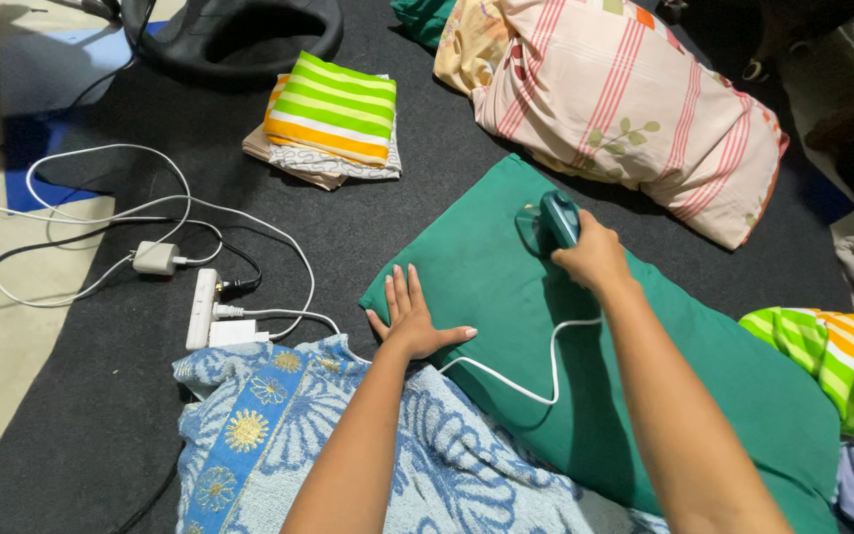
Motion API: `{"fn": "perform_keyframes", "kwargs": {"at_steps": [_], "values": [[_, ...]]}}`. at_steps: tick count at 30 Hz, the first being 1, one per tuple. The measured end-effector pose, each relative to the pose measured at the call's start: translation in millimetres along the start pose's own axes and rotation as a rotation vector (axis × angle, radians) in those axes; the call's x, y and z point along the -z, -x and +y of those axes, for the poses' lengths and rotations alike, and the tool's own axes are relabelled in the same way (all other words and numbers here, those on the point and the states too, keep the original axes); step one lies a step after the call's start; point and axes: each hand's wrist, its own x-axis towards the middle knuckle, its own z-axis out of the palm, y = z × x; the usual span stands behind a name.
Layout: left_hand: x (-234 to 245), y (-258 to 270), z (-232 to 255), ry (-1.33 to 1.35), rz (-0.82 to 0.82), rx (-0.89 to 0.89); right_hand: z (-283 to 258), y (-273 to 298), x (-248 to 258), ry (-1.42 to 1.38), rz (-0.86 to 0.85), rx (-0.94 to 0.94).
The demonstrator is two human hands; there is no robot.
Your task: The person irons a green pillow on the floor using a handheld steamer, then places a patterned pillowcase over it and irons the pillowcase to smooth it out.
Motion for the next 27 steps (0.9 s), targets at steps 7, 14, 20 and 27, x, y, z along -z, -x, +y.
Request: {"fn": "perform_keyframes", "kwargs": {"at_steps": [7, 14, 20, 27], "values": [[1.4, 2.0, -1.1, -0.003, -0.004, 0.003, -37.5, 9.9, -11.8, -0.059, -0.212, 0.163], [2.6, 2.5, 1.1, 0.003, -0.007, 0.019, -2.7, 15.9, 9.9, 0.009, -0.162, 0.121], [2.1, 3.5, 1.6, -0.018, -0.003, 0.020, 0.8, -20.5, -24.4, 0.122, 0.144, 0.277], [2.3, 3.5, 0.7, -0.010, 0.010, 0.002, -49.2, 34.4, -8.2, -0.048, -0.284, 0.255]]}}
